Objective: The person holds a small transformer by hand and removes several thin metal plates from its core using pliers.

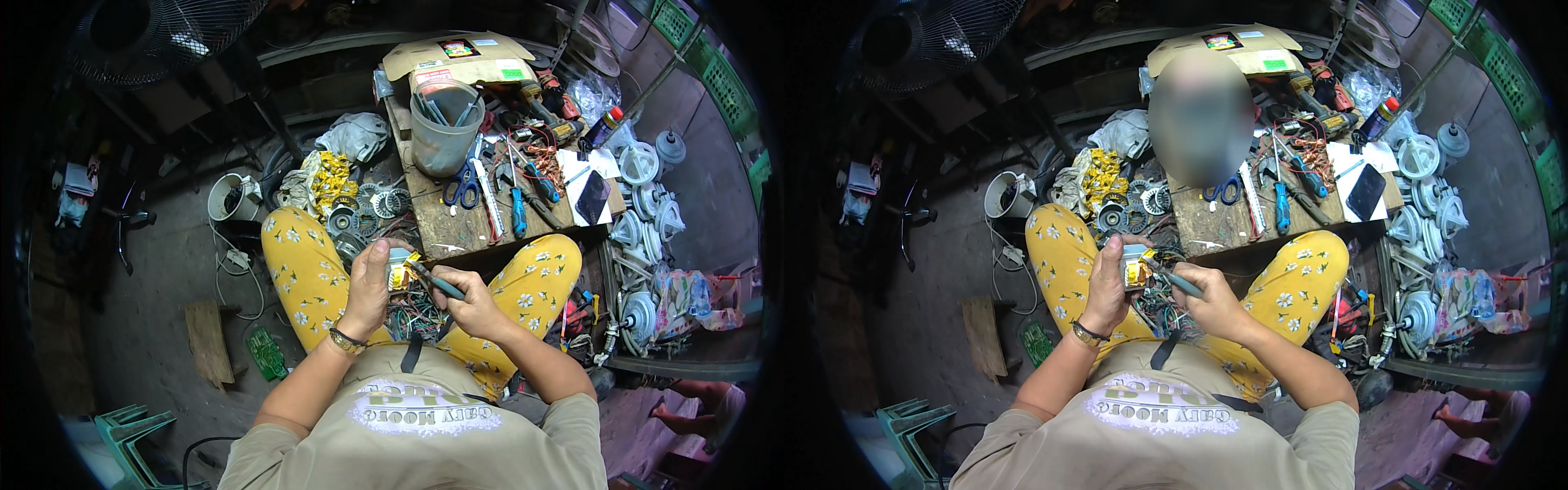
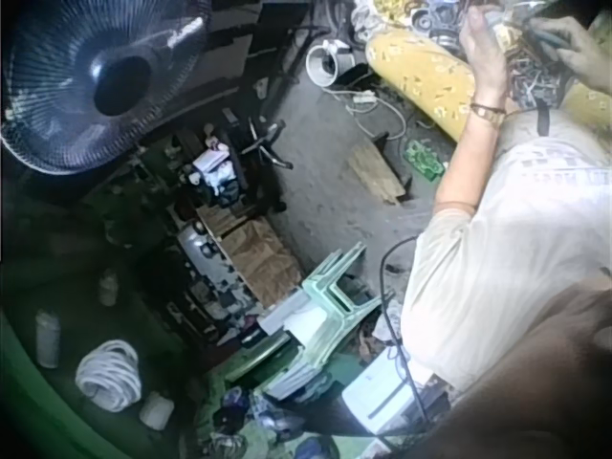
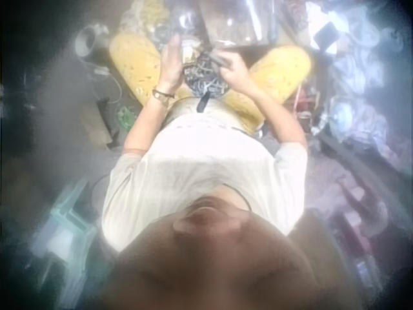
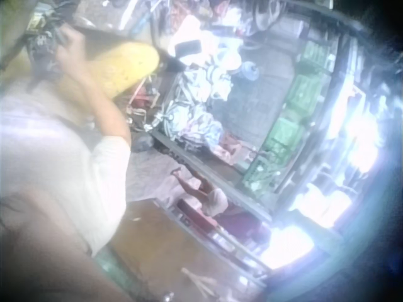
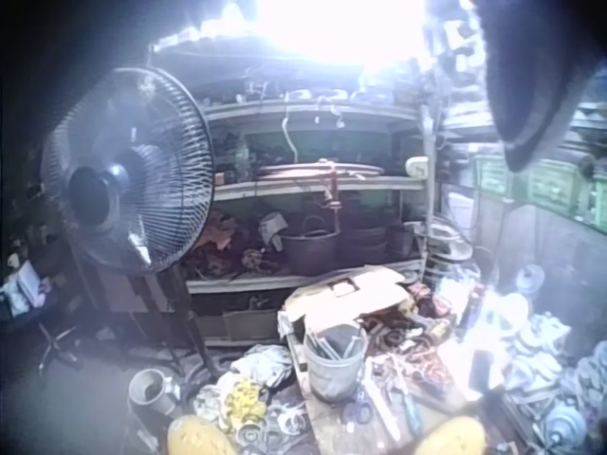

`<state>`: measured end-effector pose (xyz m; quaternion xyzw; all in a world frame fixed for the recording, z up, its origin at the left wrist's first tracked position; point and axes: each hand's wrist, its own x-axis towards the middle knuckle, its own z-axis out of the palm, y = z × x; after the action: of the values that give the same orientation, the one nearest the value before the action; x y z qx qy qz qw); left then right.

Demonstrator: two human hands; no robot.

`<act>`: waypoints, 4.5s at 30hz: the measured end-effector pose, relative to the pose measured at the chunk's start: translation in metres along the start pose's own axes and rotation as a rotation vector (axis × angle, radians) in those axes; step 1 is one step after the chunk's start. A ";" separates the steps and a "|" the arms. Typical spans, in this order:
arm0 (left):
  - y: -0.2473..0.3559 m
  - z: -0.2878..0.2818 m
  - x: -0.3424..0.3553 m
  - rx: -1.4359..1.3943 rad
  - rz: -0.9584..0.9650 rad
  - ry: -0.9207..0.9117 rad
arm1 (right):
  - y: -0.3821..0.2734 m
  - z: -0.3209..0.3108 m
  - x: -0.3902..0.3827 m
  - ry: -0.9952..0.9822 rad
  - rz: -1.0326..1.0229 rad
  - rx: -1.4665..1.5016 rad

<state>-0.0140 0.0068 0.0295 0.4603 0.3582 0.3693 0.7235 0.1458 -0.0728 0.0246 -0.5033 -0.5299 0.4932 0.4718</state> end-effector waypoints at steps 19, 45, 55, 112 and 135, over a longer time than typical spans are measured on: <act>0.000 0.001 0.001 -0.306 -0.032 -0.227 | 0.002 0.025 -0.019 -0.291 0.281 1.255; -0.047 0.021 0.011 -0.639 -0.284 -0.447 | -0.037 0.049 -0.045 -0.561 -0.228 1.983; -0.009 -0.003 0.013 -0.427 -0.197 -0.465 | 0.040 -0.052 -0.040 0.081 0.169 -0.433; 0.002 0.022 0.016 -0.387 0.394 0.134 | -0.045 0.015 -0.036 0.279 -0.130 -1.087; 0.015 0.031 0.005 -0.216 0.681 0.157 | -0.059 0.027 -0.037 0.207 -0.139 -1.163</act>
<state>0.0117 0.0032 0.0523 0.4443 0.1977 0.6591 0.5736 0.1168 -0.1110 0.0810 -0.6887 -0.6962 0.0382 0.1989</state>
